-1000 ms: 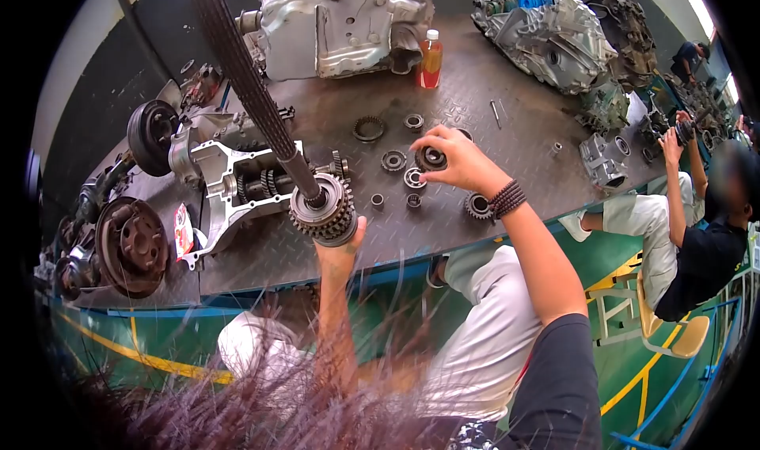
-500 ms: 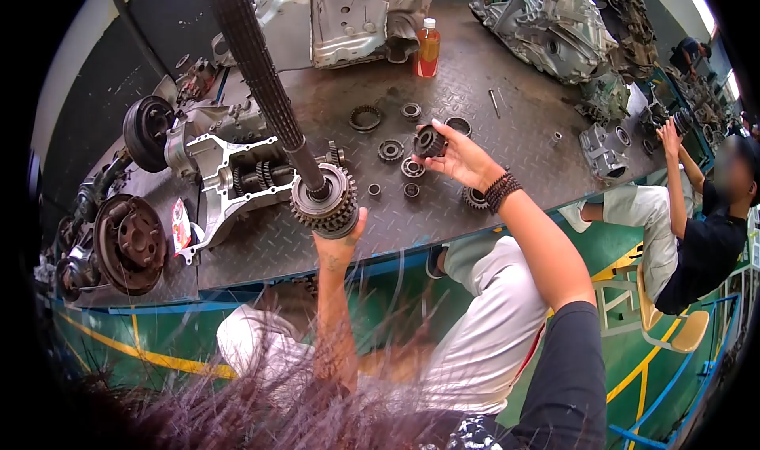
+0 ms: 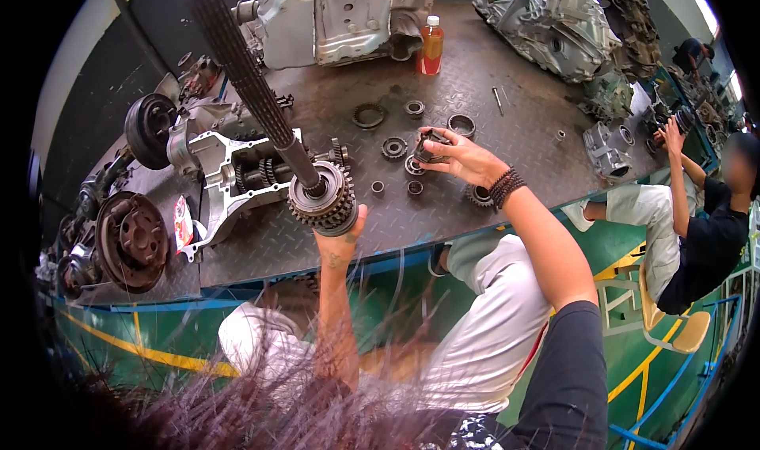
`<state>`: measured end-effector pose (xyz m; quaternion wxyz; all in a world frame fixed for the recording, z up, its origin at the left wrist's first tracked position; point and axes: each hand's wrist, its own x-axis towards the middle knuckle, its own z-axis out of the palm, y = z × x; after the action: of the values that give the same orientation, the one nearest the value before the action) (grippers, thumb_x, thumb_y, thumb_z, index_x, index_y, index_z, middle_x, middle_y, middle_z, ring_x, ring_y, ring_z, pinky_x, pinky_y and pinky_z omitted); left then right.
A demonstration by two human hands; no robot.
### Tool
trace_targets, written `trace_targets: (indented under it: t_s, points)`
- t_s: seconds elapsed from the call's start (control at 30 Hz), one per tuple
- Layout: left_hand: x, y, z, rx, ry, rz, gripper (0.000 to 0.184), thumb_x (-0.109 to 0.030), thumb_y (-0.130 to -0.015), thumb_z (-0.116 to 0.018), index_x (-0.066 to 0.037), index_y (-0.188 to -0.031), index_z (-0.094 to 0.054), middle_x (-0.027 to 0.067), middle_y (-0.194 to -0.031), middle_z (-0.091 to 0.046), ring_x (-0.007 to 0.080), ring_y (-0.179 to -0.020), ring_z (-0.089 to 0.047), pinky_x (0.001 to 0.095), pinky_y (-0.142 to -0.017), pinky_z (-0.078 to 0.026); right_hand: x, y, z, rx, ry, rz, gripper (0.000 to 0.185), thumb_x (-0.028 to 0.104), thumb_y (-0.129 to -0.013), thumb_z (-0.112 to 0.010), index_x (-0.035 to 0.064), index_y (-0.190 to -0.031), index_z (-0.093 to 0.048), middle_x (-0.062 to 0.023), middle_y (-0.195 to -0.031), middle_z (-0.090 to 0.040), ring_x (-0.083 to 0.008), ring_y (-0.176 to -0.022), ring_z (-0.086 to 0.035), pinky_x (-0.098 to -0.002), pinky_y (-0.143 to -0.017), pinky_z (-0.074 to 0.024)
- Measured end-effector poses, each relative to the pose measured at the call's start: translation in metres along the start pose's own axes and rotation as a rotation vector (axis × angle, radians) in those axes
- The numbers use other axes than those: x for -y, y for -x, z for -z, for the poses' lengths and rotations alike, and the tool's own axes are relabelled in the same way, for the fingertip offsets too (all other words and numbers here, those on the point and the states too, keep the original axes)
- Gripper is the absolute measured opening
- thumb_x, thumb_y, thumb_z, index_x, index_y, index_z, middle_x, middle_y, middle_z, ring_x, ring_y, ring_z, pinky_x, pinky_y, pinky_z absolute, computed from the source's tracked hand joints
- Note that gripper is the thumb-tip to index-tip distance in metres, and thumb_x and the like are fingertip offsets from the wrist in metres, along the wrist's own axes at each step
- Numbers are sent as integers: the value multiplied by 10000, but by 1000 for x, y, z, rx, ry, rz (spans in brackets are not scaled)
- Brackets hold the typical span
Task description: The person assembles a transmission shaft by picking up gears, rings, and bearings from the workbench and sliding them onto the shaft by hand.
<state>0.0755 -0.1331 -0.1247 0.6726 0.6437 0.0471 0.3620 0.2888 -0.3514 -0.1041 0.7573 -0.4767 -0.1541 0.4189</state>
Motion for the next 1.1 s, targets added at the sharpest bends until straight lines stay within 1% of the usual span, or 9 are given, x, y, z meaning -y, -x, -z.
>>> trace_targets:
  t_s: [0.13, 0.23, 0.27, 0.4, 0.53, 0.63, 0.67, 0.87, 1.1]
  points:
    - [6, 2, -3, -65, 89, 11, 503, 7, -758, -870, 14, -1213, -657, 86, -1140, -740, 172, -1022, -714, 335, -930, -575, 2, 2, 3, 57, 41, -50, 640, 52, -988, -704, 48, -1548, -395, -118, -1356, -597, -307, -1328, -593, -448, -1217, -422]
    - [-2, 1, 1, 21, 58, 72, 461, 26, -761, -862, 14, -1184, -681, 71, -1095, -752, 160, -983, -721, 329, -906, -582, 12, 7, -12, -29, 266, -69, 661, 98, -978, -736, 26, -1541, -398, -114, -1337, -594, -268, -1285, -618, -416, -1154, -493]
    - [-6, 0, 1, 33, 71, 94, 462, 23, -766, -860, 7, -1191, -679, 68, -1101, -747, 155, -990, -715, 325, -914, -575, 14, 6, -12, -91, 404, -78, 686, 154, -952, -781, 10, -1518, -420, -114, -1330, -591, -220, -1196, -644, -381, -1052, -571]
    - [-2, 0, 3, 90, 32, 170, 533, 3, -774, -867, -17, -1259, -647, 55, -1170, -713, 146, -1061, -677, 318, -965, -539, 19, 8, -17, -278, 696, -119, 697, 253, -882, -862, -3, -1430, -516, -109, -1161, -668, -170, -1046, -671, -305, -831, -618]
    - [-10, -3, 0, 47, 20, 85, 394, 19, -760, -854, 23, -1129, -715, 78, -1051, -783, 140, -941, -737, 310, -876, -587, 18, 15, -11, -279, 1428, 157, 757, 383, -722, -940, -1, -1289, -616, -167, -1063, -702, -271, -1008, -699, -393, -860, -571]
    - [-11, -3, 0, 39, -5, 64, 408, 9, -759, -859, 27, -1137, -707, 82, -1063, -781, 142, -949, -739, 311, -881, -586, 12, 19, -24, -312, 1565, 226, 750, 407, -699, -936, -9, -1243, -630, -200, -1039, -710, -342, -1007, -702, -427, -894, -552]
    - [-11, -3, 0, 32, 4, 56, 411, 8, -760, -859, 29, -1140, -704, 83, -1067, -780, 143, -953, -740, 312, -884, -586, 15, 19, -30, -326, 1519, 96, 701, 398, -708, -933, -6, -1203, -643, -220, -1061, -710, -369, -1047, -691, -422, -914, -547]
    - [1, 1, 3, 53, 36, 95, 544, -28, -767, -869, -12, -1261, -640, 67, -1182, -709, 164, -1073, -672, 329, -988, -523, -2, 11, -17, -215, 1729, 282, 678, 380, -723, -914, -15, -1207, -649, -226, -1064, -710, -396, -1044, -682, -437, -947, -543]
    - [10, 4, 6, 84, 1, 114, 600, -51, -761, -876, -9, -1299, -616, 76, -1209, -699, 181, -1095, -668, 339, -998, -520, 12, 16, -31, -300, 1675, 145, 687, 405, -763, -894, -52, -1214, -650, -261, -1098, -712, -396, -1044, -692, -446, -914, -551]
